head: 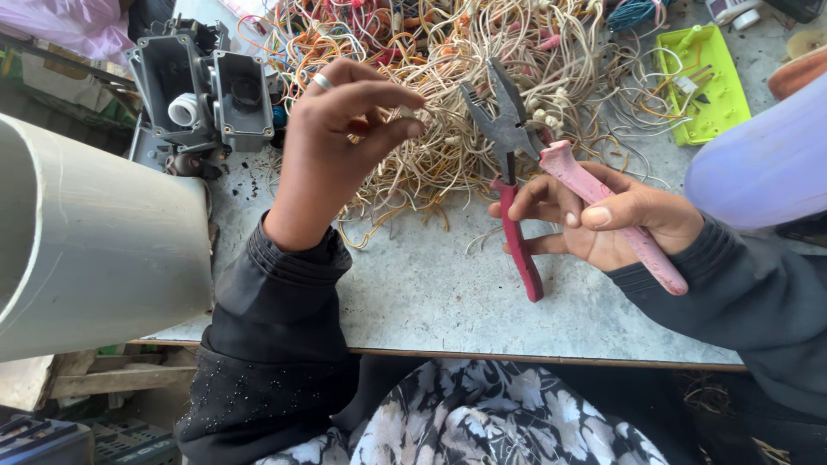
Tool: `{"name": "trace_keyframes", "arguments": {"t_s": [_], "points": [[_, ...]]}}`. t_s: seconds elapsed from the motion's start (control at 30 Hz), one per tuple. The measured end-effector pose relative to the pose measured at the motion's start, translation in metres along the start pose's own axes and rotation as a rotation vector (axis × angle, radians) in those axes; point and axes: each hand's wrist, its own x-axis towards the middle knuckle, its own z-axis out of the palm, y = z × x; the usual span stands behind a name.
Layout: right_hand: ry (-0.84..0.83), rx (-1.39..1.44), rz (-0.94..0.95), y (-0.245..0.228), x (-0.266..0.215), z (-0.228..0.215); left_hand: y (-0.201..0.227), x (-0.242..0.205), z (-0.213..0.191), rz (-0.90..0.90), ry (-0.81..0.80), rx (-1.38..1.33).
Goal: The person uses pliers to strip the insulation from a large pile of tangled electrical wires. They repeatedly pick individual wires from the pile, cut off the plastic connectors, and strip the ends to expose the copper. The person works continuously through the pile, occasionally adjusting the wires with their hands.
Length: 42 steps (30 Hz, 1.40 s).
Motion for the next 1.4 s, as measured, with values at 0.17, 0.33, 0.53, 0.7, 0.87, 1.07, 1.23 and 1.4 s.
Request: {"name": "trace_keyframes", "arguments": {"t_s": [0.17,0.33,0.53,0.7,0.87,1.07,1.23,1.4], "points": [[0.065,-0.081,0.013,-0.003,-0.003,0.008,-0.004,-0.013,0.002,-0.327,0.170,-0.361],[0.002,-0.072,-0.042,0.003,-0.007,0.008,0.003,-0.018,0.019,-0.382,0.186,-0.600],[0.024,-0.097,-0.047,0.006,-0.007,0.005,0.010,-0.015,0.037,-0.267,0.061,-0.360],[0.054,-0.214,0.001,0.006,-0.004,0.007,-0.005,-0.019,0.030,-0.302,0.202,-0.399],[0.015,-0.225,-0.022,0.012,-0.007,0.014,-0.011,-0.021,0.043,-0.380,0.236,-0.675],[0.045,-0.253,-0.071,0.016,-0.008,0.015,-0.004,-0.022,0.052,-0.449,0.152,-0.793],[0.094,-0.312,-0.081,0.016,-0.010,0.015,0.000,-0.024,0.062,-0.380,0.150,-0.768],[0.120,-0.433,-0.085,0.024,-0.013,0.017,0.003,-0.025,0.067,-0.382,0.184,-0.802]]}}
